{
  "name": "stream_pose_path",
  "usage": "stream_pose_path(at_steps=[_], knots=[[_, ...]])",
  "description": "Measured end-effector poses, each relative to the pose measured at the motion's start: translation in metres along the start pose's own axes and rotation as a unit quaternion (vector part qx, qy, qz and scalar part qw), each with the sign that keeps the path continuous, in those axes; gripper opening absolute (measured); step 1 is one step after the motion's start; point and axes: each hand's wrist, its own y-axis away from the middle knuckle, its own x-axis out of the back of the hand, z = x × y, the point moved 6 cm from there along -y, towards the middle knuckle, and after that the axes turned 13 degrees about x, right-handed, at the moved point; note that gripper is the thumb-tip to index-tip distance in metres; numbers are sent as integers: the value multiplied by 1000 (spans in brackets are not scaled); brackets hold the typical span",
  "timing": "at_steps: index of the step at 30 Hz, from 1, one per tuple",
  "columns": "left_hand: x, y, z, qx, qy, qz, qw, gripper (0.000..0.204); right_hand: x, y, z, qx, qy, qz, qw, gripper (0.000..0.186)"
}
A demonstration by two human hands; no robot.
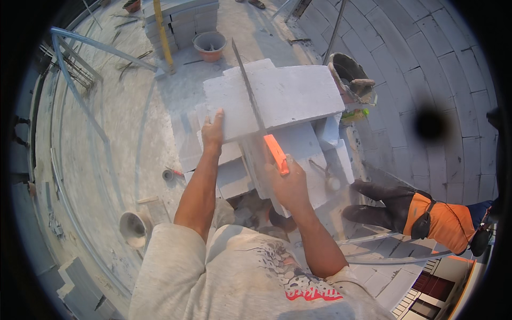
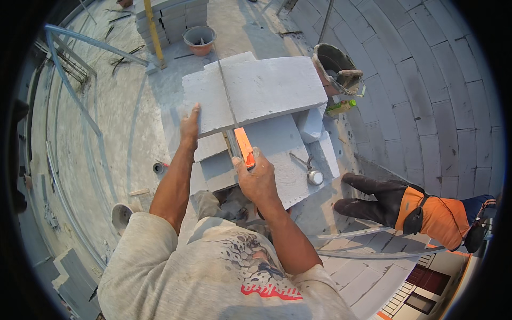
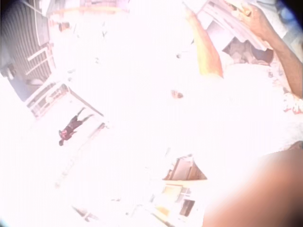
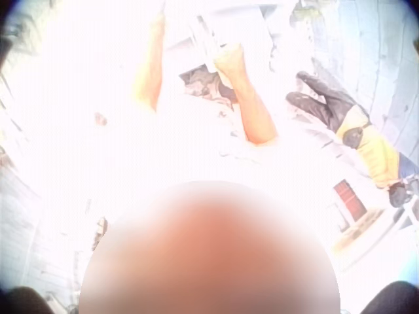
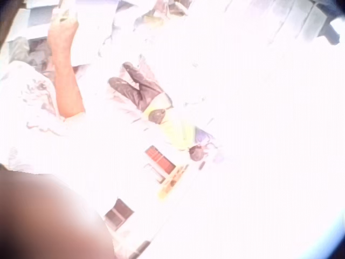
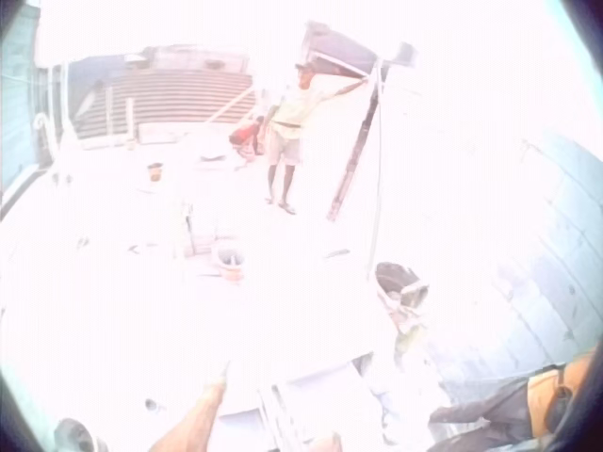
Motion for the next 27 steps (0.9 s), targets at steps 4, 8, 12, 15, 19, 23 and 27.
stream_pose_path(at_steps=[4, 8, 12, 15, 19, 23, 27], knots=[[0, -5, -3, 20, -4, -8, 1000, 102, 3, 3, -2, -8, 43, 2, 999, 25], [2, -12, -7, 34, -15, 9, 999, 104, 17, 52, -15, 18, 12, 26, 999, 24], [1, -8, -4, 26, -17, -17, 999, 103, 12, 30, 3, 31, 5, 23, 999, 24], [-1, -3, -1, 32, -1, -38, 999, 102, 7, 17, 20, -38, -2, 2, 999, 23], [-2, -4, -1, 29, 13, -36, 999, 97, 17, 65, 5, -84, -36, 6, 996, 24], [4, -10, -9, 52, -21, -2, 998, 87, 21, 74, -3, -15, 8, 18, 1000, 25], [1, -9, -9, 46, -20, -31, 998, 81, 9, 36, 34, -40, 12, -21, 999, 26]])
